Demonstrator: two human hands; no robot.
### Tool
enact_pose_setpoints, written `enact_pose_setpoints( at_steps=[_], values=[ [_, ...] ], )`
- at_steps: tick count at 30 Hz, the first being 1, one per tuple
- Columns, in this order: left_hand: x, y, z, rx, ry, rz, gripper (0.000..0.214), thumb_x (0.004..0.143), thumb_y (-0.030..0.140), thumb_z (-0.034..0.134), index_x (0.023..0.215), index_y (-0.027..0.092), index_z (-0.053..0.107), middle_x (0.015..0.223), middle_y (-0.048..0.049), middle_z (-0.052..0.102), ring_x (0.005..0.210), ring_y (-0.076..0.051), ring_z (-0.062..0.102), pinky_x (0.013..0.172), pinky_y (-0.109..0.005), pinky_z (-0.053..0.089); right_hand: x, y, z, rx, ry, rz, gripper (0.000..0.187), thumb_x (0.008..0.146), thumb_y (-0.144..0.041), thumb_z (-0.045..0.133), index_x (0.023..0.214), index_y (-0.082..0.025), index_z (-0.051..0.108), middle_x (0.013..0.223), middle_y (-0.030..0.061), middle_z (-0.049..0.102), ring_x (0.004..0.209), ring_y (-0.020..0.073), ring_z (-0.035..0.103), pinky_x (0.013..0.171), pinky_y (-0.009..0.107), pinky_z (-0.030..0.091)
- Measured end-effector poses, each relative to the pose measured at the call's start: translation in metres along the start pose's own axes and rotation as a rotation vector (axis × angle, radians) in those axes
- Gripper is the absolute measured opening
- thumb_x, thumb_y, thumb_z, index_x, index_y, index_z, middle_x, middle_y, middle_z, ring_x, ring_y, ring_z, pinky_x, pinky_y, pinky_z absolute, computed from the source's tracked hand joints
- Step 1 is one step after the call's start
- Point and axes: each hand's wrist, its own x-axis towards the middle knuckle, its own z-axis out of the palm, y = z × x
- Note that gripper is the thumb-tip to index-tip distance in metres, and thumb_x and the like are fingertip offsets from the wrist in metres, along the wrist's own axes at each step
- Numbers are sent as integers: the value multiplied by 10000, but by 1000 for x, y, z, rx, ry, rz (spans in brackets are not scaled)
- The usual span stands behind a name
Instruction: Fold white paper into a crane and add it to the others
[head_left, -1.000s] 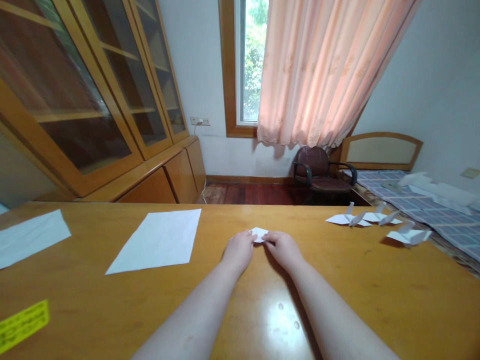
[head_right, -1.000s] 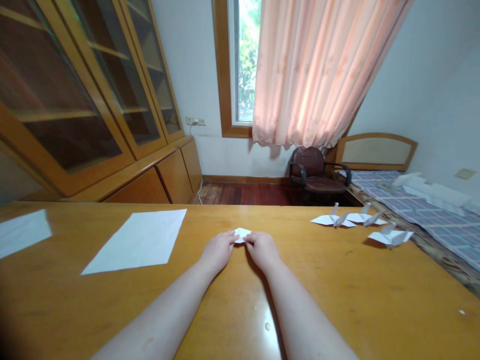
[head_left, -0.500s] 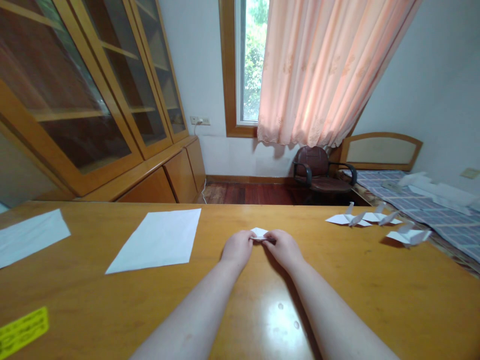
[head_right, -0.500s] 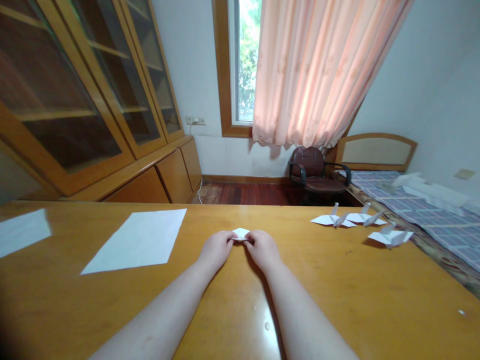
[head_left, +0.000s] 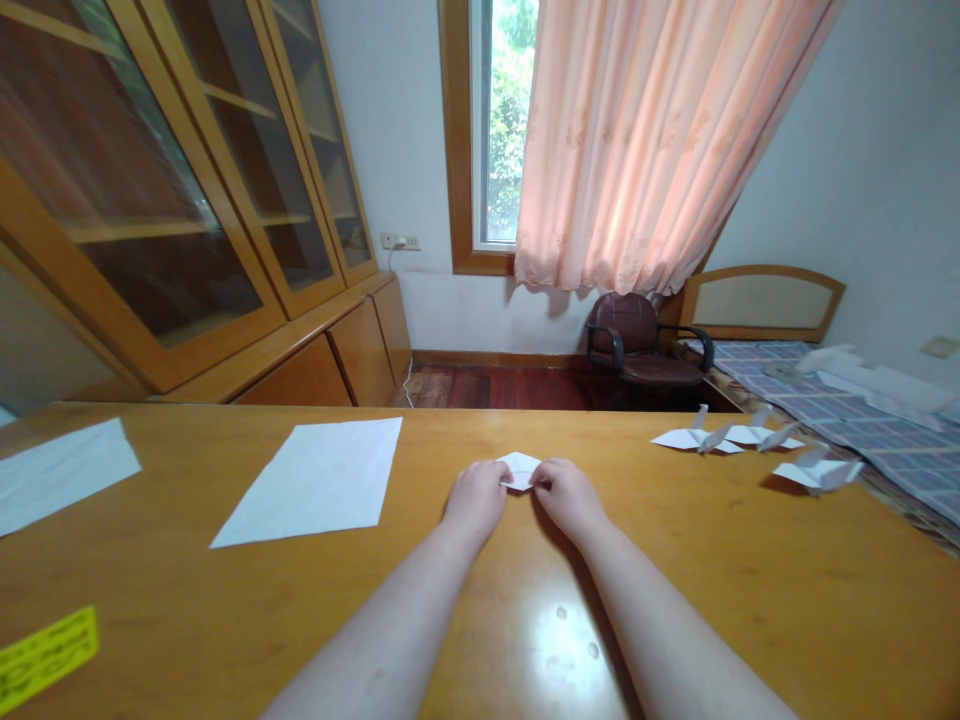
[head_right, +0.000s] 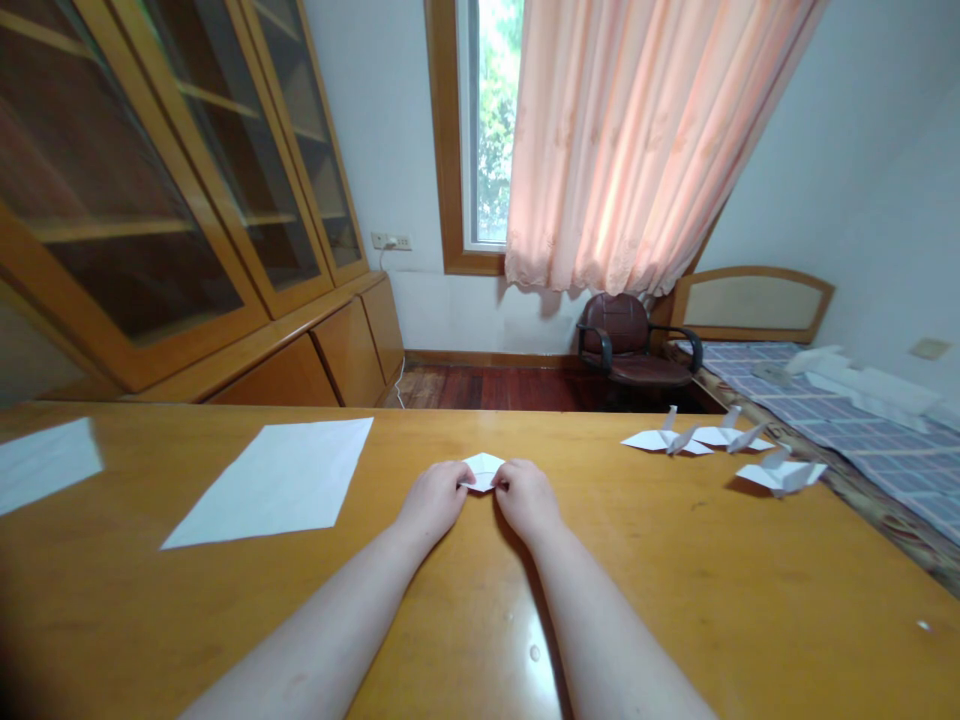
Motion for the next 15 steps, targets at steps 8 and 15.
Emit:
enact_pose_setpoints(
  at_steps=[8,15],
  values=[
    [-4,8,-5,33,-29,-9,132,797,264,562,866,194,651,957,-66,661,935,-211,576,805,-298,420,-2,-3,-1,-20,-22,-31,78,751,-205,601,713,-202,669,849,37,649,861,167,567,792,254,393],
    [0,2,0,33,-5,22,167,830,322,540,813,202,655,900,-53,665,874,-201,577,762,-300,420,1,3,4,31,-2,-34,138,798,-299,609,739,-199,684,851,38,661,855,163,571,786,251,396]
  ],
)
